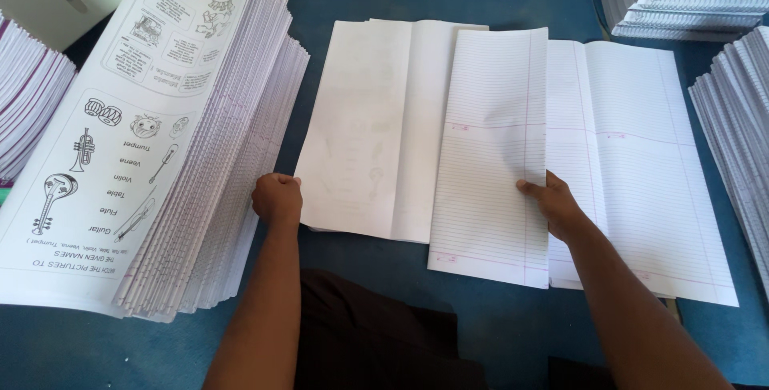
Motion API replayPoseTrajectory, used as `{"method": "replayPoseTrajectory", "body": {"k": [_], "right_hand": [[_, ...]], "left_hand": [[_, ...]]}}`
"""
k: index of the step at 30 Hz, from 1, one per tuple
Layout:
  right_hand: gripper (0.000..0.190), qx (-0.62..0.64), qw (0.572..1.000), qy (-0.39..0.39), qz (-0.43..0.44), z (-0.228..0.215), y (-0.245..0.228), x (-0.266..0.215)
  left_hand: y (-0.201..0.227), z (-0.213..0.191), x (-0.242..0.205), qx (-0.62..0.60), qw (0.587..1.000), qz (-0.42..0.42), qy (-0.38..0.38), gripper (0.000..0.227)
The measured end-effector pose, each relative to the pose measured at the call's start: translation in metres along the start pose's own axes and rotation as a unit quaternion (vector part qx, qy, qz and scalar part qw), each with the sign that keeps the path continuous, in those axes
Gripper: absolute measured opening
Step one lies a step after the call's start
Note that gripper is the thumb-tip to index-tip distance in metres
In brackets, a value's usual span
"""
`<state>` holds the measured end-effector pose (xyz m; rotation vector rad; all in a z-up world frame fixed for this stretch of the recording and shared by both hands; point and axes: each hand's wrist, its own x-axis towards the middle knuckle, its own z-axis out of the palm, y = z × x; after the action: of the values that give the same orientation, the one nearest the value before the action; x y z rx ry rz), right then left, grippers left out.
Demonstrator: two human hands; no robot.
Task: The person inserts printed sheets into lined notebook covers, then places the assembled notebooks onto a growing stack. The process is repeated multiple times with consistent hand motions.
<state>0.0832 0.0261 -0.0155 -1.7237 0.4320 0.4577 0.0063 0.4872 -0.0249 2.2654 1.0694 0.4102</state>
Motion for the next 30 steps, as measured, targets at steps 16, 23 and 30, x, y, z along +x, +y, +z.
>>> {"method": "replayPoseTrajectory", "body": {"k": [16, 23, 30], "right_hand": [[0.054, -0.006, 1.0, 0.003, -0.01, -0.001, 0.004, 0.004], [0.055, -0.032, 0.999, 0.02, -0.019, 0.001, -0.001, 0.003], [0.051, -0.114, 0.992, 0.032, -0.032, 0.007, -0.04, -0.014]], "left_hand": [[0.038, -0.025, -0.026, 0.044, 0.997, 0.008, -0.06, 0.017], [0.042, -0.027, -0.026, 0.013, 0.996, -0.015, -0.088, 0.019], [0.045, -0.019, -0.023, -0.254, 0.955, 0.036, -0.146, 0.021]]}}
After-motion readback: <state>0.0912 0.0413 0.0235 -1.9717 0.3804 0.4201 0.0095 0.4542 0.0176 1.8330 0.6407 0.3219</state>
